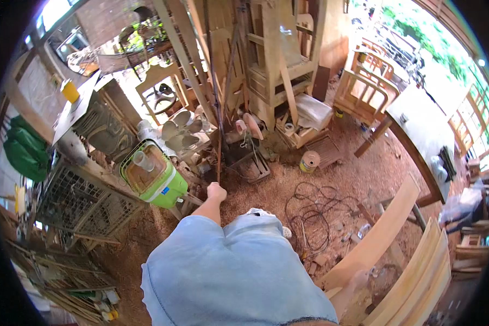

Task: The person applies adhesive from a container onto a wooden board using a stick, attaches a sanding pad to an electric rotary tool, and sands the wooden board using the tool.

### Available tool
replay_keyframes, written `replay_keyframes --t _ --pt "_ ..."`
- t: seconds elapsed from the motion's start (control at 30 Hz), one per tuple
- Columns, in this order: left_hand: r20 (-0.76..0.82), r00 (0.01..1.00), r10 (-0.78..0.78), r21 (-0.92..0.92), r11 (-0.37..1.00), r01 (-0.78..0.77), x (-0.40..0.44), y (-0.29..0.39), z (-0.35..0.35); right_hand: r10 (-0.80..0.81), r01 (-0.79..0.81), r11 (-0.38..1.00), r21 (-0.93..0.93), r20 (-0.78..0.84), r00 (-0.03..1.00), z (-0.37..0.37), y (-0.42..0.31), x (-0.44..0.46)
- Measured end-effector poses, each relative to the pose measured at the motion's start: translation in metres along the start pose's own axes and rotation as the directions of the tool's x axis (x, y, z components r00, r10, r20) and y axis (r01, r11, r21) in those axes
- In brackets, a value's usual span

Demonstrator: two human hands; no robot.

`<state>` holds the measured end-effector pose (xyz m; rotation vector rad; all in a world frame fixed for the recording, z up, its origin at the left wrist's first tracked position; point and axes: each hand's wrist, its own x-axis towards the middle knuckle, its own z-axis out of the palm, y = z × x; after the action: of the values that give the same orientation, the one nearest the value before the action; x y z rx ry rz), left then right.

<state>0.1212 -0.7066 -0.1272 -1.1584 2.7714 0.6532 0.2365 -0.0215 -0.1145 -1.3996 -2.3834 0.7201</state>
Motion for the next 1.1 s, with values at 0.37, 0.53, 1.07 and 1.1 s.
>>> replay_keyframes --t 0.37,0.53,1.07,1.1 --pt "0.478 0.865 0.151 0.194 0.943 -0.272 0.013 0.010 0.035 0.041 -0.041 0.999 -0.005 0.000 0.999 0.012 0.018 0.015" --pt "0.355 0.910 -0.214 -0.167 0.943 0.287 0.002 -0.020 0.020 0.061 -0.062 0.997 -0.055 -0.031 0.998 0.000 0.001 -0.004" --pt "0.512 0.816 -0.267 -0.084 0.930 0.357 0.008 -0.013 0.003 0.095 -0.099 0.993 -0.062 -0.072 0.993 0.021 0.026 0.019" --pt "0.511 0.817 -0.269 -0.084 0.930 0.359 0.016 -0.021 0.018 0.093 -0.097 0.993 -0.062 -0.069 0.993 0.018 0.023 0.016"
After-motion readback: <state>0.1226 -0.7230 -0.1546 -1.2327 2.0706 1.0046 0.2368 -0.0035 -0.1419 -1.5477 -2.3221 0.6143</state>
